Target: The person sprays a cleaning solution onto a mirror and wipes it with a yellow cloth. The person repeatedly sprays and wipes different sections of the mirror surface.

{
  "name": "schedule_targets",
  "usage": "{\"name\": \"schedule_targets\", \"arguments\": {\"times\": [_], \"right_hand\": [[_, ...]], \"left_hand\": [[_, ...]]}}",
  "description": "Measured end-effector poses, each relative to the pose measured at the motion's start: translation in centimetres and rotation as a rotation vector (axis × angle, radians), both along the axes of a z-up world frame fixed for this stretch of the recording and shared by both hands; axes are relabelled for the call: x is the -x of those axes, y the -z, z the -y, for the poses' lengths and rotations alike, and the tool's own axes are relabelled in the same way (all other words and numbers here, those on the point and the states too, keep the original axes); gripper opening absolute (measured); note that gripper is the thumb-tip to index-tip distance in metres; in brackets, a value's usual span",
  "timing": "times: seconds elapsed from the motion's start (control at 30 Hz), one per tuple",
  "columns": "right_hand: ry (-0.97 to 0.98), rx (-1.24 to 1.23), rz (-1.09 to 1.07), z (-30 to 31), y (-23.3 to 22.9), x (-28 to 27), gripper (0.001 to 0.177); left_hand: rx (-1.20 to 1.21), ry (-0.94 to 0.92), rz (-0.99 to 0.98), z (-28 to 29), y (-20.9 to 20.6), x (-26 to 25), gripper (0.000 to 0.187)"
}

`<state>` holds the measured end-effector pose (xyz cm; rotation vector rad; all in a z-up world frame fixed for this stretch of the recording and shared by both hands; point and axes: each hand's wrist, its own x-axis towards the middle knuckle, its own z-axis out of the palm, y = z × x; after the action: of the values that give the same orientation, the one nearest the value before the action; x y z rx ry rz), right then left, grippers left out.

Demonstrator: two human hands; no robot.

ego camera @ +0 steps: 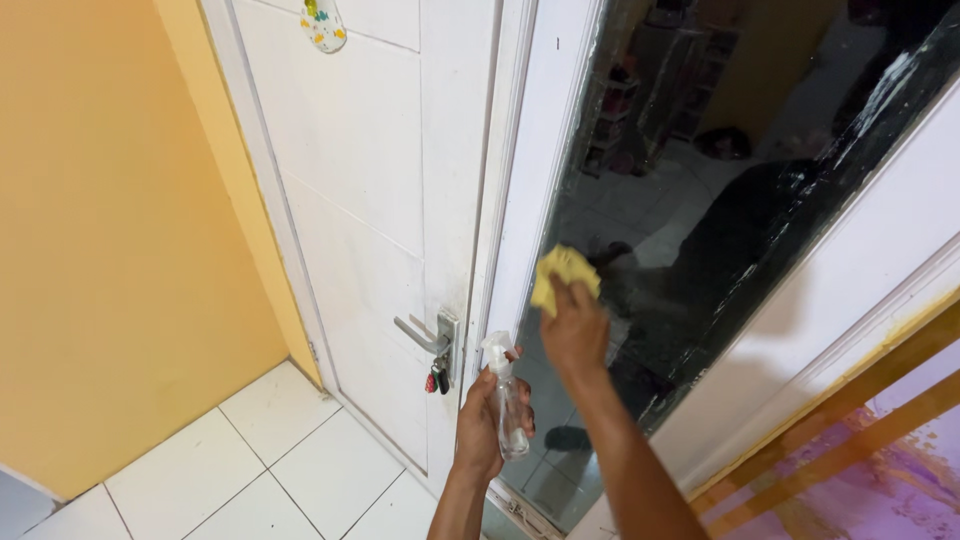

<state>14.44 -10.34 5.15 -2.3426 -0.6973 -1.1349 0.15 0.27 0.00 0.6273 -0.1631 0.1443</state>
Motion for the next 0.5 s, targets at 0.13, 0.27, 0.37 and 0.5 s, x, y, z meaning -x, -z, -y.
{"name": "schedule_targets", "arguments": {"times": [0.13, 0.27, 0.37, 0.5], "right_hand": [[-0.075, 0.02, -0.123, 0.6, 7.8, 0.9, 0.055], [-0.075, 0.031, -0.215, 1.3, 8.6, 1.1, 0.054], [-0.011, 0.005, -0.1, 0.6, 3.8, 0.4, 0.05], [-0.018, -0.129, 0.093, 0.2, -4.6, -0.4, 0.049]], "left_hand": [[0.002, 0.008, -0.025, 0.3, -0.2, -0.3, 0.052], [-0.025, 0.001, -0.058, 0.6, -0.6, -0.5, 0.053], [-0.02, 0.034, -0.01, 0.7, -0.7, -0.7, 0.054], [-0.038, 0.008, -0.002, 0.7, -0.3, -1.0, 0.056]]}}
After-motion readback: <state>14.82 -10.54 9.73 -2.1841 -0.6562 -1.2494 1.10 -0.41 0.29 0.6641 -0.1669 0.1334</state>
